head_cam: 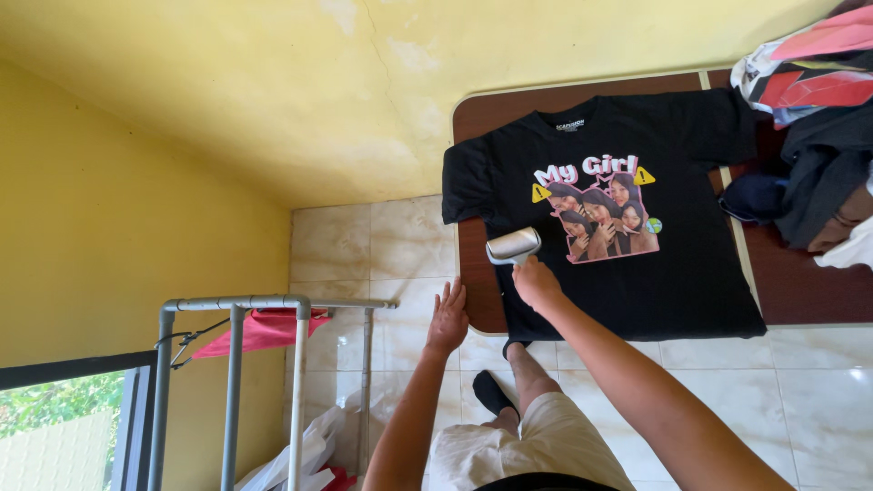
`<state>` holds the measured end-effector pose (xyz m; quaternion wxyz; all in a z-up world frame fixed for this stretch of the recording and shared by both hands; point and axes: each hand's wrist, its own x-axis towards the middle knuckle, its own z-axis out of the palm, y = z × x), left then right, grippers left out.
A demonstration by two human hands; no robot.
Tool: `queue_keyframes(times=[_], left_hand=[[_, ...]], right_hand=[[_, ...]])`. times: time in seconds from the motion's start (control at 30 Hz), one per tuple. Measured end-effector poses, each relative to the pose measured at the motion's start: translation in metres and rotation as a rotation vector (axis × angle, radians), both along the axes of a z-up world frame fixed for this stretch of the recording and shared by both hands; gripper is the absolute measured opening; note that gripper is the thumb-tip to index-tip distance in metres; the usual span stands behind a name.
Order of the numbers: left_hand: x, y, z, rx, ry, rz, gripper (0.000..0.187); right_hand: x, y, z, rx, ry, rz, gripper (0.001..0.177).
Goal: The person picks a black t-shirt from a pile of clothes and lays it flat on a wooden table. They then use a lint roller to clean the surface of the t-shirt, rolling it back and forth over the fabric to remove lint or debris.
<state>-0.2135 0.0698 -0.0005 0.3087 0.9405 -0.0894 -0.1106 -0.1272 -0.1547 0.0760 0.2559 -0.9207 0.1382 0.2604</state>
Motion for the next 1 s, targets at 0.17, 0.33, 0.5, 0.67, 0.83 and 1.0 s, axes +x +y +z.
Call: queue_keyframes(times=[0.17, 0.33, 0.5, 0.67, 0.83, 1.0], left_hand=[[0.009, 0.002, 0.010, 0.007, 0.080, -0.048, 0.073], [0.001, -0.004, 0.006, 0.034, 0.041, -0.026, 0.076], [0.007, -0.002, 0.005, 0.005, 0.081, -0.022, 0.076], [0.000, -0.004, 0.003, 0.065, 0.053, -0.003, 0.075], [-0.021, -0.012, 0.004, 0.009, 0.049, 0.053, 0.069], [-0.042, -0.006, 0.006, 0.010, 0.022, 0.022, 0.065]], right_hand=[[-0.096, -0.033, -0.040, -0.100, -0.140, 0.129, 0.041], [-0.157, -0.056, -0.009, -0.128, -0.062, 0.188, 0.041], [-0.156, -0.056, 0.015, -0.132, -0.010, 0.212, 0.040], [-0.109, -0.033, 0.001, -0.150, -0.014, 0.190, 0.039], [-0.043, -0.006, -0.041, -0.145, -0.211, 0.177, 0.038], [-0.025, 0.000, -0.040, -0.120, -0.165, 0.204, 0.038]])
